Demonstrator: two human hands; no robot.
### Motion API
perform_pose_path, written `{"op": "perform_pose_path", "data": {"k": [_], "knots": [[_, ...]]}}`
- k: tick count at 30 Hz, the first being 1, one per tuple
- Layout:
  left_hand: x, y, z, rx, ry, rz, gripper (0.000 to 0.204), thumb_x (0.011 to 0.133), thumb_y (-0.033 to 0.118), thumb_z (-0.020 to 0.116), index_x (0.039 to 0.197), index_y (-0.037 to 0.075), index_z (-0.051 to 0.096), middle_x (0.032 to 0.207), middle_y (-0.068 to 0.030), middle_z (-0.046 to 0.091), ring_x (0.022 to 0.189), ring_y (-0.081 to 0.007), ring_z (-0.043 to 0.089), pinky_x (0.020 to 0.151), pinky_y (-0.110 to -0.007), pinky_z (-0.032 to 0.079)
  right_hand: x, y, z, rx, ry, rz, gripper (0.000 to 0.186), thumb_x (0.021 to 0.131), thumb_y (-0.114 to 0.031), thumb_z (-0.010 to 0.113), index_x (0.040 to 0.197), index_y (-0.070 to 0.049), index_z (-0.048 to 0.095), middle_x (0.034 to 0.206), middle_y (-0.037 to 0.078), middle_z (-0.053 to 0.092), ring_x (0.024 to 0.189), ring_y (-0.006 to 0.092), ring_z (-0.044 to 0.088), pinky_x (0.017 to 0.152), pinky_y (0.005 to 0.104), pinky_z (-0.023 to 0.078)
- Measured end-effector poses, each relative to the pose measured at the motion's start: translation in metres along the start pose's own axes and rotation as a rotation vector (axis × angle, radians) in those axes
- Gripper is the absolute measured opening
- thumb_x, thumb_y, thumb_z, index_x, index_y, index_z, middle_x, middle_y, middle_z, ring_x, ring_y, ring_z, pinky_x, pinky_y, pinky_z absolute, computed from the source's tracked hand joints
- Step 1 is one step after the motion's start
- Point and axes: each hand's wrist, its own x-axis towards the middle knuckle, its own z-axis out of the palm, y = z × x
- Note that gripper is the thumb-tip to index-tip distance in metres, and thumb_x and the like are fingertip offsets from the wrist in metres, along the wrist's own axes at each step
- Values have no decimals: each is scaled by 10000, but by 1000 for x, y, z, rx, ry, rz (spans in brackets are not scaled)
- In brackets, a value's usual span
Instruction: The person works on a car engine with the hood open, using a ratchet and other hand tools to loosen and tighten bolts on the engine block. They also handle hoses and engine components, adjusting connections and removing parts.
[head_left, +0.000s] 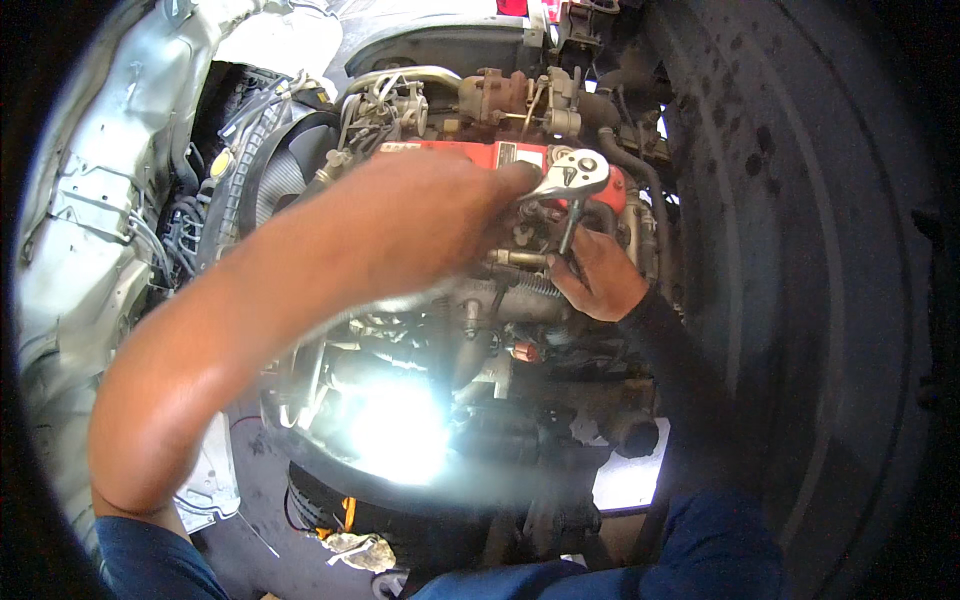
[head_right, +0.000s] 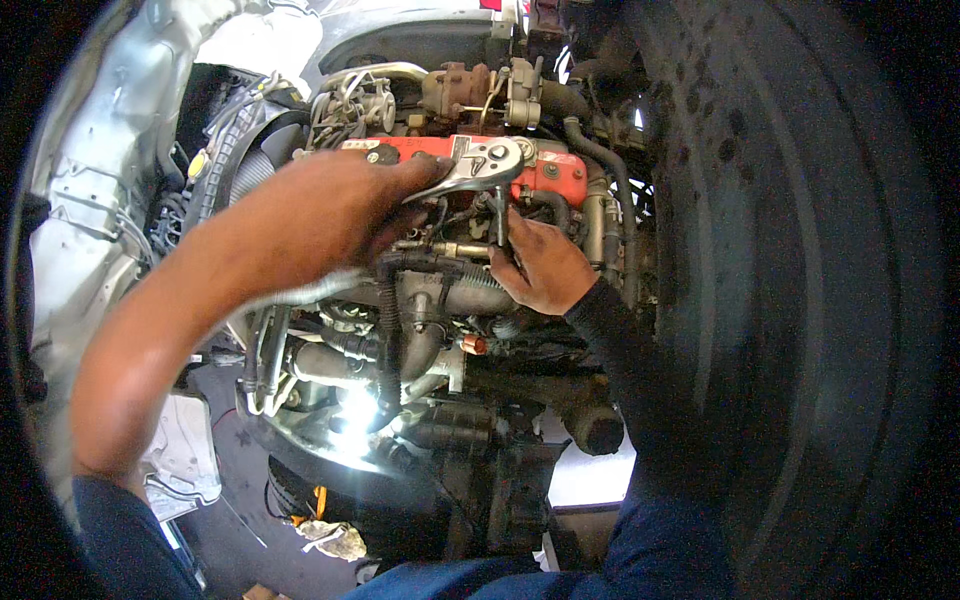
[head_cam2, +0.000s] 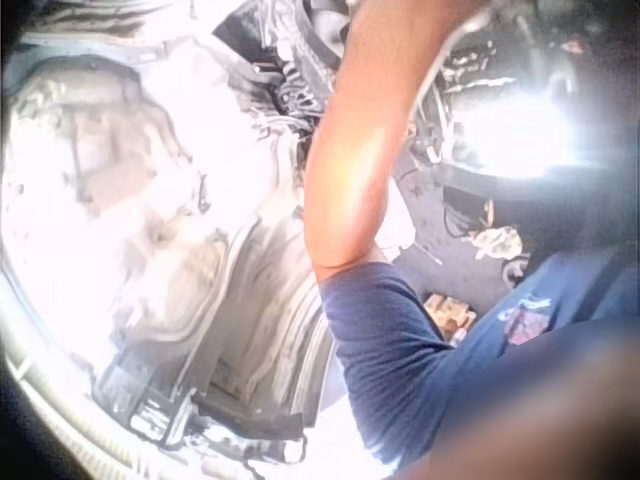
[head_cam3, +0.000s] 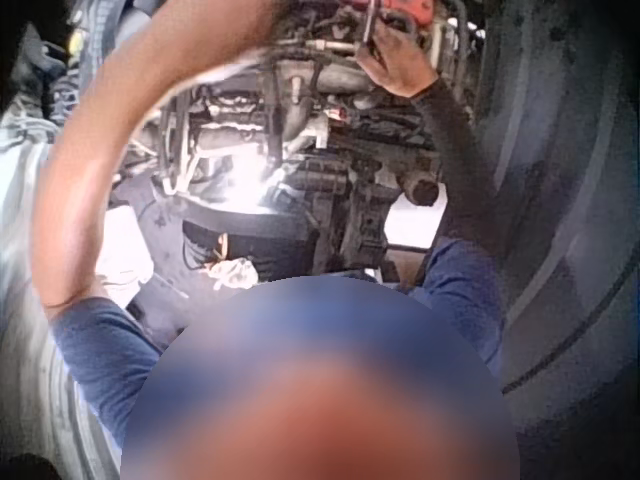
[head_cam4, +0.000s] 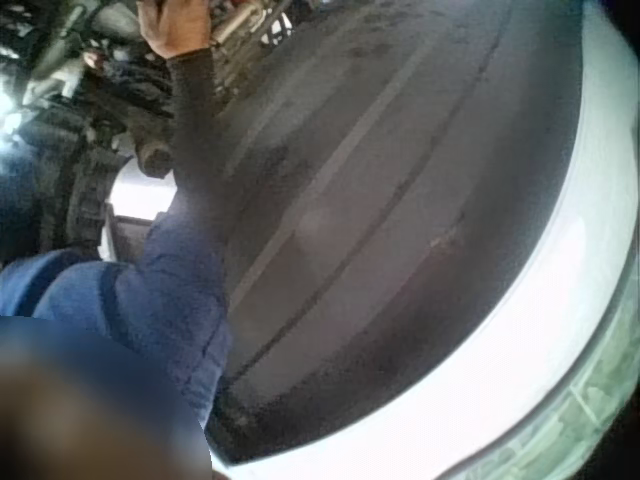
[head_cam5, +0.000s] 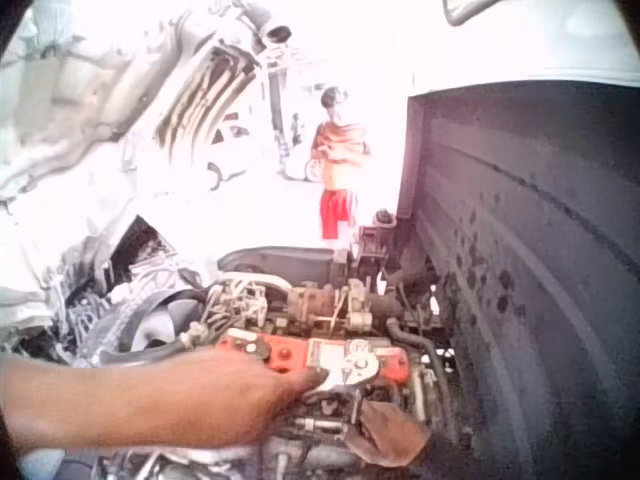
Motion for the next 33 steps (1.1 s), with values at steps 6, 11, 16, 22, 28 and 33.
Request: {"op": "perform_pose_path", "data": {"k": [6,11,16,22,28,33], "knots": [[22,-20,-4,499,279,454,358,977,101,586,1330,136,629,1018,-174,712,932,-360,729,811,-497,585,-3,-5,3,-136,40,-196,339,976,-178,619,1237,23,538,1094,250,643,1028,455,643,946,492,534],[26,30,-3,217,-331,-31,275,1030,223,535,1199,46,662,1034,-242,718,1028,-413,712,892,-523,559,1,-1,3,-70,-15,48,288,1010,-209,590,1179,14,525,1031,249,638,1025,462,633,916,519,520],[28,60,-4,-73,-362,-73,396,1033,304,497,1114,-34,685,1020,-303,716,979,-434,721,890,-529,552,2,1,0,-11,-7,-60,304,1027,-221,576,1209,12,508,1094,268,646,1071,472,632,948,531,509],[40,10,0,354,-122,-100,263,944,66,622,1197,29,684,932,-231,741,897,-379,748,821,-507,577,3,4,-7,45,9,-80,379,1077,-332,514,1298,-33,581,1149,241,647,1129,425,621,989,503,488],[46,-4,0,561,40,181,322,965,144,648,1271,57,593,915,-200,722,929,-407,729,822,-522,572,-2,7,-9,-28,-12,-78,369,1049,-330,568,1175,8,646,1072,243,664,1043,448,635,929,523,503],[48,30,9,104,55,-68,547,1038,290,599,1451,-16,411,981,-306,712,923,-504,698,836,-567,553,6,8,-6,-12,-7,-50,351,1046,-335,570,1101,1,655,988,236,679,978,441,650,902,529,504]]}}
